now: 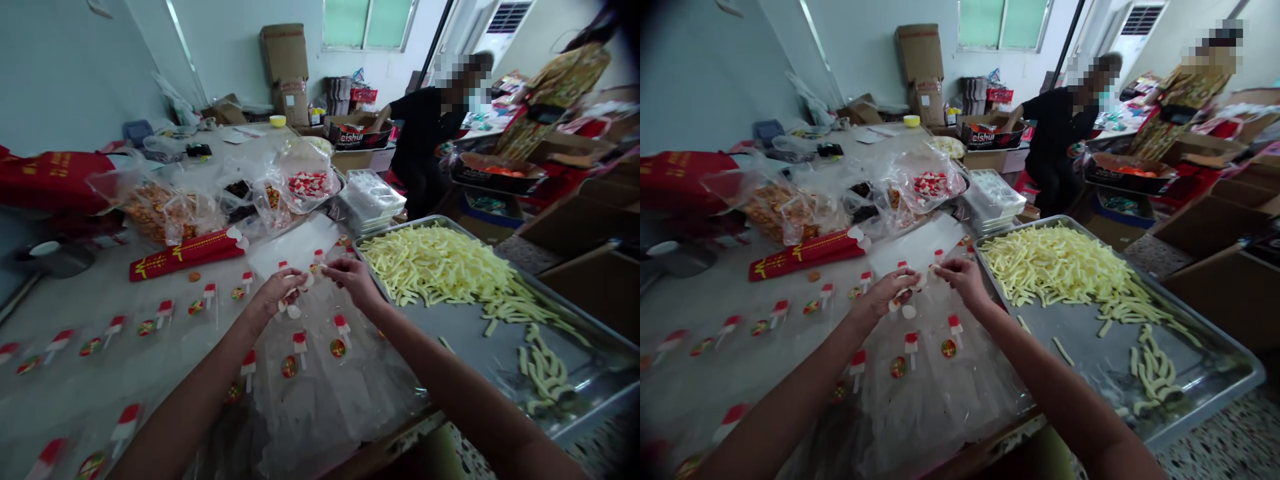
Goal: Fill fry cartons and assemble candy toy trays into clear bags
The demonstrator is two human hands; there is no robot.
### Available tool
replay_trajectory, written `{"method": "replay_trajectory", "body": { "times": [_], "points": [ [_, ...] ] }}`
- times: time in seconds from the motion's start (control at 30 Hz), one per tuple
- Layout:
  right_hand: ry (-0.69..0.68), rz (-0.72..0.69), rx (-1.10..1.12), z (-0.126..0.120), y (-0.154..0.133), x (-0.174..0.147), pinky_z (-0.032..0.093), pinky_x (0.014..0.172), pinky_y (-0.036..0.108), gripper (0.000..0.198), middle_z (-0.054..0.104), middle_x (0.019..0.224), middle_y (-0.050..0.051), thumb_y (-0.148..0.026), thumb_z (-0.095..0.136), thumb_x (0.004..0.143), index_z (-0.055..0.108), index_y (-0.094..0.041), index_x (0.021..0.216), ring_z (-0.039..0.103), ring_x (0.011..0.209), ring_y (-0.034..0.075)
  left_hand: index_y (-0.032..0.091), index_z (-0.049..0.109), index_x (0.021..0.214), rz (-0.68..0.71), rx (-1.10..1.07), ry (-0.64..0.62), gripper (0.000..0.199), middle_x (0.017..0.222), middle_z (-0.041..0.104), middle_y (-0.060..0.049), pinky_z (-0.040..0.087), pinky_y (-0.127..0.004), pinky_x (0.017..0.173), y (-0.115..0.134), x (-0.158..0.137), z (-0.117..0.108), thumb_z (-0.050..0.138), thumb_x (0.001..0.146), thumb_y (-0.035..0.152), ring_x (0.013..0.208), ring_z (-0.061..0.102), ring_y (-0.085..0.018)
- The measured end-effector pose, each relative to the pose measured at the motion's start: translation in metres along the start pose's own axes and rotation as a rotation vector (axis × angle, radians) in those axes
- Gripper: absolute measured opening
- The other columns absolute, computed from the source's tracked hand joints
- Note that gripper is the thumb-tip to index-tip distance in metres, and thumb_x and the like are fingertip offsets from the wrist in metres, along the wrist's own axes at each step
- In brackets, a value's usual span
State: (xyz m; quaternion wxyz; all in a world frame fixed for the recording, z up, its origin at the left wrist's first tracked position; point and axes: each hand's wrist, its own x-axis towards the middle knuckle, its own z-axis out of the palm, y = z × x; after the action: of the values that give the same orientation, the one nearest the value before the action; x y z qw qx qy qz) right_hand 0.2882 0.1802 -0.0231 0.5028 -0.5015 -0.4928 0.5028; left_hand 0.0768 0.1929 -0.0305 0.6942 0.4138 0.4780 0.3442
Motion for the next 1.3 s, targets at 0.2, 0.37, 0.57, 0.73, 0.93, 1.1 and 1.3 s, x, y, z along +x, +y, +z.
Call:
{"method": "replay_trajectory", "body": {
  "times": [0.2,0.37,0.57,0.73,0.93,1.1,1.3],
  "points": [
    [0.121,-0.015,-0.523,-0.058,0.004,0.070,0.045,0.053,0.026,0.034,0.067,0.063,0.004,-0.046,0.069,0.077,0.072,-0.013,0.084,0.058,0.053,0.014,0.016,0.062,0.080,0.043,-0.100,0.113,0.035,0.070,0.062,0.000,0.027,-0.015,0.040,0.002,0.019,-0.021,0.085,0.062,0.035,0.044,0.042,-0.003],
    [0.053,-0.020,-0.775,-0.045,0.014,0.109,0.042,0.059,0.027,0.004,0.064,0.055,0.003,-0.019,0.074,0.066,0.072,-0.015,0.068,0.061,0.057,0.017,0.016,0.065,0.083,-0.005,-0.204,0.068,0.031,0.072,0.065,-0.003,0.026,-0.014,0.038,0.011,0.026,-0.018,0.085,0.061,0.026,0.042,0.044,-0.003],
    [0.029,-0.103,-0.872,-0.026,0.004,0.089,0.041,0.064,0.027,0.023,0.071,0.073,0.007,-0.039,0.076,0.074,0.077,-0.016,0.079,0.062,0.073,0.019,0.015,0.071,0.090,-0.041,-0.223,0.112,0.033,0.078,0.066,-0.003,0.029,-0.016,0.039,0.006,0.027,-0.012,0.087,0.062,0.024,0.043,0.046,-0.003],
    [-0.422,0.001,-0.477,0.015,-0.006,0.079,0.042,0.055,0.024,0.034,0.072,0.071,0.003,-0.043,0.072,0.076,0.079,-0.015,0.095,0.059,0.060,0.014,0.015,0.073,0.083,0.018,-0.132,0.156,0.034,0.078,0.066,-0.003,0.034,-0.017,0.044,0.007,0.028,-0.007,0.089,0.058,0.031,0.050,0.048,-0.005],
    [-0.305,-0.412,-0.940,0.019,0.004,0.103,0.043,0.064,0.025,0.016,0.074,0.077,0.004,-0.016,0.064,0.078,0.077,-0.015,0.088,0.063,0.068,0.015,0.016,0.077,0.081,0.072,-0.103,0.323,0.023,0.086,0.070,-0.006,0.038,-0.019,0.050,0.021,0.010,-0.048,0.080,0.060,0.023,0.062,0.055,-0.009],
    [-0.590,-0.729,-1.149,0.013,0.022,0.114,0.042,0.080,0.029,0.021,0.074,0.103,0.010,-0.012,0.057,0.088,0.077,-0.018,0.094,0.062,0.094,0.019,0.018,0.079,0.096,0.039,-0.132,0.274,0.037,0.077,0.067,-0.004,0.031,-0.018,0.045,0.021,-0.003,-0.081,0.080,0.059,0.019,0.052,0.047,-0.007],
    [-0.671,-0.780,-1.216,0.012,0.018,0.122,0.040,0.088,0.034,0.032,0.075,0.102,0.009,-0.004,0.051,0.086,0.078,-0.019,0.095,0.061,0.098,0.021,0.015,0.078,0.100,0.068,-0.157,0.241,0.040,0.072,0.064,-0.004,0.028,-0.018,0.041,0.013,0.003,-0.083,0.081,0.060,0.018,0.048,0.046,-0.006]
  ]
}}
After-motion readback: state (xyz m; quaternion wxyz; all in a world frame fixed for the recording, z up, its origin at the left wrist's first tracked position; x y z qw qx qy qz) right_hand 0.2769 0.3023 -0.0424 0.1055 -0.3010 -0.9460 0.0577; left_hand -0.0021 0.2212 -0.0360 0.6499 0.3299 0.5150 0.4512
